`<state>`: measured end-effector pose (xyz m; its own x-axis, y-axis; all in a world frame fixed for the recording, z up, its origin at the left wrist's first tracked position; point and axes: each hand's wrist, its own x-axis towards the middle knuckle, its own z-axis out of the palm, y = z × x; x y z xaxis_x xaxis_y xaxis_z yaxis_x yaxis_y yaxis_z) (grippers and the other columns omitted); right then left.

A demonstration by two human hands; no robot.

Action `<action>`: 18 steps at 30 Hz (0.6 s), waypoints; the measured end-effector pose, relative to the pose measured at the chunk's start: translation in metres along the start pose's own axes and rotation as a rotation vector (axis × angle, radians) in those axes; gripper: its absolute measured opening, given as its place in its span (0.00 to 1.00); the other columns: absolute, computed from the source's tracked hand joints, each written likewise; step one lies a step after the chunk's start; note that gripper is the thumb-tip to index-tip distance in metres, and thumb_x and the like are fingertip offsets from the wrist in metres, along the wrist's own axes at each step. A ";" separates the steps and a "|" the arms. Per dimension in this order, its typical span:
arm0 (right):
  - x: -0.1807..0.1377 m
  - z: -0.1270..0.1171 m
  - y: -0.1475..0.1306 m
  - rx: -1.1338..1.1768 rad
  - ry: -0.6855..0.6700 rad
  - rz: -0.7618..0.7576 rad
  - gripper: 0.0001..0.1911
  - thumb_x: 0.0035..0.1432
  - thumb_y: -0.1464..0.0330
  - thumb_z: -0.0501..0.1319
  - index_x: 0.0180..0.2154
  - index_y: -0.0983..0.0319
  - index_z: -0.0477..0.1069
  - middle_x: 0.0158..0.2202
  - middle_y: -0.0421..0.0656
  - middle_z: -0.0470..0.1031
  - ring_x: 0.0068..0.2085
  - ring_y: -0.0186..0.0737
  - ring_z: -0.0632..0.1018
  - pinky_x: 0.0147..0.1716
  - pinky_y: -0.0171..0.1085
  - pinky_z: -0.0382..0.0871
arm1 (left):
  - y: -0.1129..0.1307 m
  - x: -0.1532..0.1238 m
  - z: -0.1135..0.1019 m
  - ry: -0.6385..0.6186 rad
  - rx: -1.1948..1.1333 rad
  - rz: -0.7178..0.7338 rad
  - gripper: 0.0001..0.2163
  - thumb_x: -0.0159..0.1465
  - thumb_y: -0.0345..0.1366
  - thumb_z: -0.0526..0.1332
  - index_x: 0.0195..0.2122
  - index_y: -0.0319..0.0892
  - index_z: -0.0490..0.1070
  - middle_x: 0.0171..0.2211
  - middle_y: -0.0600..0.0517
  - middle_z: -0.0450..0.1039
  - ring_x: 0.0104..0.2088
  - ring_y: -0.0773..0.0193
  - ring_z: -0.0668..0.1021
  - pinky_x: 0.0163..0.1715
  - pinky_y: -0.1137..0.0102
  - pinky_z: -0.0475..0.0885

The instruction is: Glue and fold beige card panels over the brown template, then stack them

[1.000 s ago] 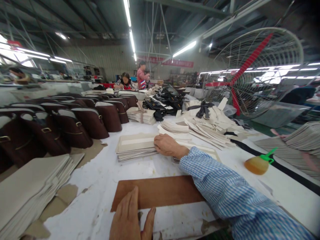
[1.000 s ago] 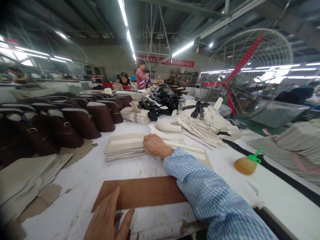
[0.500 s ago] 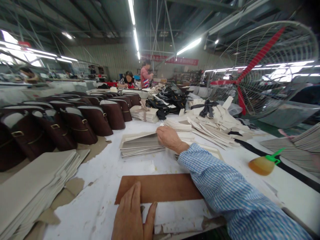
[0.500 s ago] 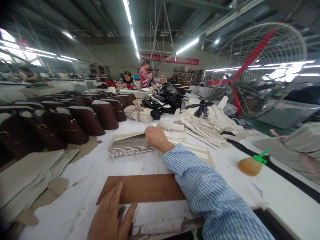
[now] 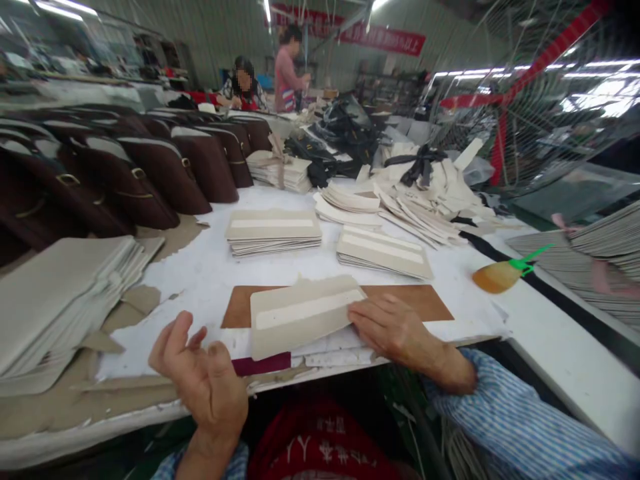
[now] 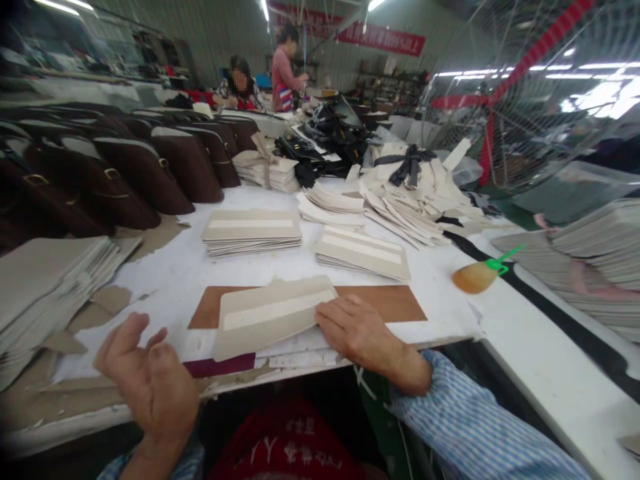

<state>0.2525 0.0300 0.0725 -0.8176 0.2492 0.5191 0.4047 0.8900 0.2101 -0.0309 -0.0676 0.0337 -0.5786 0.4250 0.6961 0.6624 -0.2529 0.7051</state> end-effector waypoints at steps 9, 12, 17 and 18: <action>-0.039 -0.006 -0.039 0.097 -0.081 0.168 0.13 0.68 0.75 0.56 0.49 0.63 0.76 0.45 0.51 0.83 0.43 0.47 0.81 0.42 0.47 0.74 | 0.032 -0.006 -0.003 -0.391 0.091 0.300 0.20 0.72 0.34 0.55 0.64 0.41 0.63 0.59 0.42 0.67 0.63 0.52 0.68 0.65 0.51 0.64; -0.041 -0.009 -0.045 0.115 -0.078 0.167 0.13 0.67 0.76 0.56 0.49 0.63 0.76 0.43 0.51 0.83 0.41 0.47 0.81 0.39 0.47 0.74 | 0.042 -0.011 0.007 -0.572 0.123 0.447 0.16 0.71 0.33 0.57 0.60 0.39 0.65 0.57 0.42 0.70 0.62 0.53 0.69 0.64 0.55 0.66; -0.039 -0.004 -0.052 0.104 -0.072 0.197 0.12 0.66 0.76 0.56 0.47 0.65 0.76 0.43 0.51 0.82 0.40 0.47 0.80 0.38 0.47 0.73 | 0.044 -0.026 0.033 -0.832 0.280 0.565 0.17 0.69 0.36 0.60 0.58 0.36 0.68 0.59 0.40 0.72 0.63 0.48 0.69 0.63 0.53 0.69; -0.038 -0.005 -0.053 0.109 -0.077 0.207 0.12 0.66 0.77 0.55 0.46 0.65 0.76 0.43 0.50 0.82 0.40 0.47 0.80 0.38 0.47 0.73 | 0.043 -0.029 0.037 -0.857 0.318 0.571 0.19 0.69 0.38 0.61 0.58 0.35 0.69 0.60 0.39 0.72 0.63 0.46 0.70 0.62 0.52 0.70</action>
<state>0.2639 -0.0282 0.0455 -0.7522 0.4552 0.4764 0.5237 0.8518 0.0130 0.0320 -0.0581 0.0390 0.2990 0.8141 0.4978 0.8938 -0.4216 0.1527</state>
